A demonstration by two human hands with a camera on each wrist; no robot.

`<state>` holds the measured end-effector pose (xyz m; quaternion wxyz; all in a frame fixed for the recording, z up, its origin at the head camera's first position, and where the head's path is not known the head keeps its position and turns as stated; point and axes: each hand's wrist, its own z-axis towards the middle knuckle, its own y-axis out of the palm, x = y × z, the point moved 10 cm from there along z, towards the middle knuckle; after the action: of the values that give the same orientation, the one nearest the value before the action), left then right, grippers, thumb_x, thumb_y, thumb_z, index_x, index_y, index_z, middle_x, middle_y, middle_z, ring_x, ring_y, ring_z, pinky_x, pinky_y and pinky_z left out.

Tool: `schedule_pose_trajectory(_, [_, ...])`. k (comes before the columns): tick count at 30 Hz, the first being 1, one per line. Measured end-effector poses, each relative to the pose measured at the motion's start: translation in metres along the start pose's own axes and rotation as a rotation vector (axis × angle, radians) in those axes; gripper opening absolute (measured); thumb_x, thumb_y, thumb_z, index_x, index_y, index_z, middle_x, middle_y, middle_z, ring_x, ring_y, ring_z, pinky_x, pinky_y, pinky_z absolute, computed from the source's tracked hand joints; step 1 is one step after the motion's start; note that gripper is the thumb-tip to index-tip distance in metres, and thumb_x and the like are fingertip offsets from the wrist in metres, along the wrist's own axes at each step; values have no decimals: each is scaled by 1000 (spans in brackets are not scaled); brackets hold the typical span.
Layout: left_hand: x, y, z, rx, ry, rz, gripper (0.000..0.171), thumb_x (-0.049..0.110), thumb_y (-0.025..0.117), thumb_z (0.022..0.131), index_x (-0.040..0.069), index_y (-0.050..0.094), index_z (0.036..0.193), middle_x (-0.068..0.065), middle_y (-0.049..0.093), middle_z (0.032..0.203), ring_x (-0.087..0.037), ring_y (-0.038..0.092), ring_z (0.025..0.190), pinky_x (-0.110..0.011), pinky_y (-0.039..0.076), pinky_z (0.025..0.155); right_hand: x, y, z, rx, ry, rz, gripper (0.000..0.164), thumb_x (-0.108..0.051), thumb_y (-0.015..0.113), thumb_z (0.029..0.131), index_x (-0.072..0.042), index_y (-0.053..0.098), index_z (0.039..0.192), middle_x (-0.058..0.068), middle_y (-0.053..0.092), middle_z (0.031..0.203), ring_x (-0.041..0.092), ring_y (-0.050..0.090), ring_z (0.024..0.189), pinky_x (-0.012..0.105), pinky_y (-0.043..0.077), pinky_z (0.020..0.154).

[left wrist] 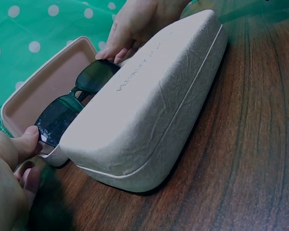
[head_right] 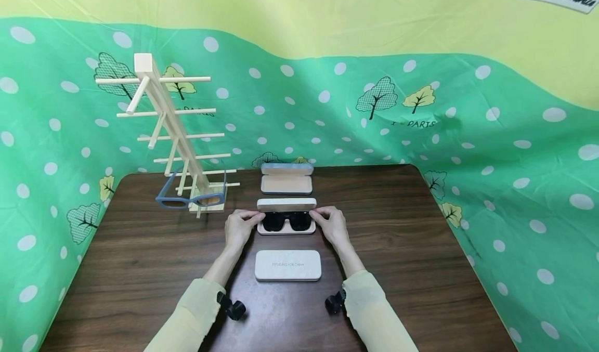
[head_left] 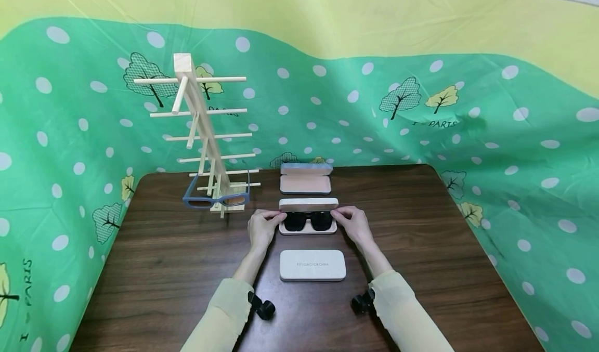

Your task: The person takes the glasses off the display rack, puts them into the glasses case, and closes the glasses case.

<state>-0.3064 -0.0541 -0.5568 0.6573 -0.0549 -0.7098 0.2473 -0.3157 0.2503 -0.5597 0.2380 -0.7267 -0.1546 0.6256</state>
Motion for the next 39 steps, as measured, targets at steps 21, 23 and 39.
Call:
schedule_pose_trajectory(21, [-5,2,3,-23,-6,2,20,30,89,80,14,85,90,-6,78,99,-25,71,97,-38,52,82,2,0,-2,-22,19,14,28,-22,72,98,-2,76,116,18,69,127,30,62,124,42,48,107])
schedule_pose_trajectory(23, [-6,3,3,-29,-5,1,21,31,89,80,14,85,90,-7,77,98,-23,70,91,-35,51,77,2,-1,-3,-20,16,18,27,-22,72,98,-2,76,116,18,69,127,29,62,122,39,48,105])
schedule_pose_trajectory(39, [-3,-1,1,-32,-3,-30,21,31,86,84,11,85,90,-9,78,101,-27,71,103,-44,54,92,3,-2,-3,-14,25,13,23,-22,71,99,-3,77,110,15,70,121,21,63,109,24,48,91])
